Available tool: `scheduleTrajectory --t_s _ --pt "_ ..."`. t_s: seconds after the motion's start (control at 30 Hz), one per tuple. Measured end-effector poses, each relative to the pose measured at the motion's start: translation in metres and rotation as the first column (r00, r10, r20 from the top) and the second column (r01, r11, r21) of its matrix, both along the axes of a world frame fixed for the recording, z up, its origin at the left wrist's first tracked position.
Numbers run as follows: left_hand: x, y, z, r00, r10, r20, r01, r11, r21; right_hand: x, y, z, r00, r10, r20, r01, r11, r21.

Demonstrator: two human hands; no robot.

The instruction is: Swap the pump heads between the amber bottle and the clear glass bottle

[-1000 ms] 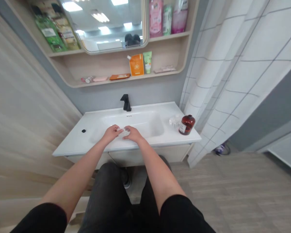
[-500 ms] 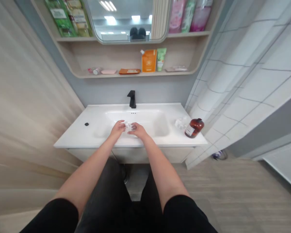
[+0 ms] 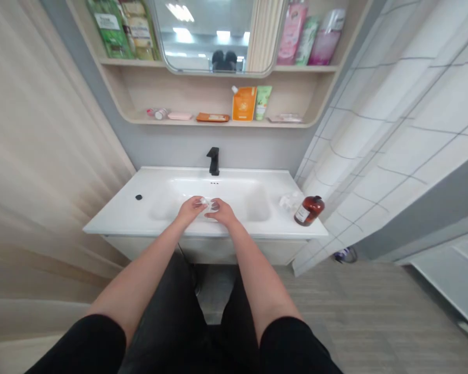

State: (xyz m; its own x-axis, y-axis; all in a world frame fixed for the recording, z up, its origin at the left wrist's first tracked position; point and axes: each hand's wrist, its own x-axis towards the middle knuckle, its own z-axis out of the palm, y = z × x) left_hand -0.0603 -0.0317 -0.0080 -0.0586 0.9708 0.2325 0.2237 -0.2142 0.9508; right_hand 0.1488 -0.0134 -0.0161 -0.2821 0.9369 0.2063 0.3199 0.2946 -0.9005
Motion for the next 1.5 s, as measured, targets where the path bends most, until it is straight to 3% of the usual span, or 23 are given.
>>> scheduleTrajectory --t_s 0.2,0.37,0.57,0.8,1.03,1.27,1.43,1.5 --pt "0.002 0.003 -0.003 0.986 -0.013 0.165 0.024 0.998 -0.061 -0.001 0.001 0.000 0.999 -0.032 -0.004 0.031 0.999 -0.029" --pt "0.004 0.000 -0.003 0.987 0.035 0.159 -0.033 0.999 -0.010 -0.002 0.001 -0.001 1.000 -0.030 0.001 0.030 1.000 -0.001" --pt "0.003 0.001 -0.001 0.967 0.010 0.256 0.016 0.995 -0.100 0.000 -0.001 0.003 0.999 -0.039 -0.001 0.039 0.999 -0.008" --pt "0.004 0.000 0.000 0.988 0.015 0.151 -0.012 1.000 -0.024 -0.002 -0.005 0.005 1.000 -0.027 0.013 0.027 0.999 0.022" --pt "0.000 -0.002 0.005 0.959 -0.034 0.280 0.056 0.996 -0.072 -0.001 -0.004 0.005 0.999 -0.048 -0.020 0.049 0.998 0.027" --pt "0.003 -0.005 0.007 0.991 0.028 0.132 -0.023 0.999 -0.035 -0.002 -0.003 0.003 1.000 -0.015 0.010 0.014 0.998 0.063" --pt "0.001 -0.004 0.008 0.968 -0.011 0.251 0.027 0.998 -0.062 -0.002 -0.004 0.003 0.999 -0.038 0.006 0.038 0.998 0.050" --pt "0.001 -0.005 0.009 0.973 -0.003 0.229 0.012 0.999 -0.040 -0.002 -0.004 0.003 0.999 -0.034 0.017 0.033 0.998 0.057"
